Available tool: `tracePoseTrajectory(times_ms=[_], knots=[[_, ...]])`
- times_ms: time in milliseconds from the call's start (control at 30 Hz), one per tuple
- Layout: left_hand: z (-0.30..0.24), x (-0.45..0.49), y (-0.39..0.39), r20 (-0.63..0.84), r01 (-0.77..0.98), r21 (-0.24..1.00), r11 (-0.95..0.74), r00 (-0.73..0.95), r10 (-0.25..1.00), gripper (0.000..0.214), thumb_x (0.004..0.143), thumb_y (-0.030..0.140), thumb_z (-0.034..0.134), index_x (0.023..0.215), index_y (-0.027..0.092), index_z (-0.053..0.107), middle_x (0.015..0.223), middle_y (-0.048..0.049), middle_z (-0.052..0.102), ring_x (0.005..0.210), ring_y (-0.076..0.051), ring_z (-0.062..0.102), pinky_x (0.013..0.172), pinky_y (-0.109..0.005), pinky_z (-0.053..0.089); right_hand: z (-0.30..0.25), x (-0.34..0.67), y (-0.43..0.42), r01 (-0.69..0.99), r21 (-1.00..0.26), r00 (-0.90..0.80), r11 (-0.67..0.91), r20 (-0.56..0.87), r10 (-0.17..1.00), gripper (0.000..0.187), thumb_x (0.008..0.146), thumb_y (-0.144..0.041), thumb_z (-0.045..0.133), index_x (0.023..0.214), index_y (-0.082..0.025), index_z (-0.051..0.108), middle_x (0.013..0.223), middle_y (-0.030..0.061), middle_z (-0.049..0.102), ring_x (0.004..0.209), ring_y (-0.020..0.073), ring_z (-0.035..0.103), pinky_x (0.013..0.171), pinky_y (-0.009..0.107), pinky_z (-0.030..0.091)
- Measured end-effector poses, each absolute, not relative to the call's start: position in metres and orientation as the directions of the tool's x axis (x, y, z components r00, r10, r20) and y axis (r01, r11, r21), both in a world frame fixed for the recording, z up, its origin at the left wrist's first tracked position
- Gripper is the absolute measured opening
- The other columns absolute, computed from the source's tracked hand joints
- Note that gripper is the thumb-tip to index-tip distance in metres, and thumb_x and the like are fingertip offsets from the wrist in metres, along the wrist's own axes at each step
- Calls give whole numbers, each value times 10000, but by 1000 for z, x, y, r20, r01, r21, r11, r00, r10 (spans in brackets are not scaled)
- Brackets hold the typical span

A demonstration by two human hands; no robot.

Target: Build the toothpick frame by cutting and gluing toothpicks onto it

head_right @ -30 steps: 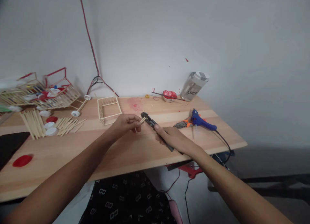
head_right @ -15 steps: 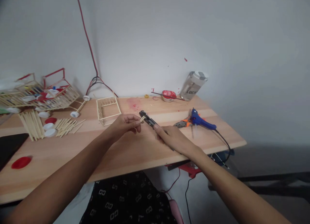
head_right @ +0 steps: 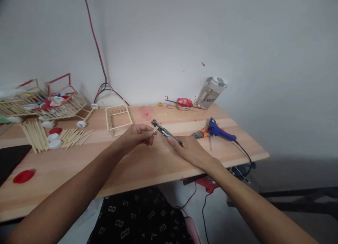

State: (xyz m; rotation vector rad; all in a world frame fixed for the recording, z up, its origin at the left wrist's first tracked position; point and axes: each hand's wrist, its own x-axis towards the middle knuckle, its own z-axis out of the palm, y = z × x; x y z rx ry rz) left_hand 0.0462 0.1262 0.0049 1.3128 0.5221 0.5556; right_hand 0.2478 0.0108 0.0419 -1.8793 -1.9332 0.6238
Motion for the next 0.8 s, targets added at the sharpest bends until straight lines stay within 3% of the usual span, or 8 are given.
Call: tracePoseTrajectory(times_ms=[400, 567, 800], knots=[[4, 47, 125, -14, -97, 986, 137, 765, 643, 348, 748, 432, 718, 858, 109, 651, 610, -4, 595, 541, -83, 530, 559, -218, 394, 45, 254, 11, 842, -537, -85, 45, -50, 995, 562, 949, -619, 261, 672, -191, 497, 626, 6, 581, 592, 150, 508, 580, 271, 322], [5, 48, 123, 8, -109, 987, 119, 771, 636, 326, 771, 429, 681, 834, 115, 618, 541, 25, 526, 485, -70, 461, 500, -204, 286, 42, 254, 11, 836, -547, -78, 41, -45, 996, 570, 942, -629, 265, 649, -190, 478, 612, 6, 550, 569, 143, 466, 548, 273, 292], [5, 50, 122, 2, -95, 990, 108, 763, 647, 310, 772, 420, 675, 841, 123, 623, 525, 33, 516, 467, -63, 434, 488, -202, 266, 37, 255, 11, 848, -528, -55, 37, -18, 998, 567, 935, -642, 273, 614, -195, 412, 572, -5, 488, 534, 126, 403, 523, 275, 244]])
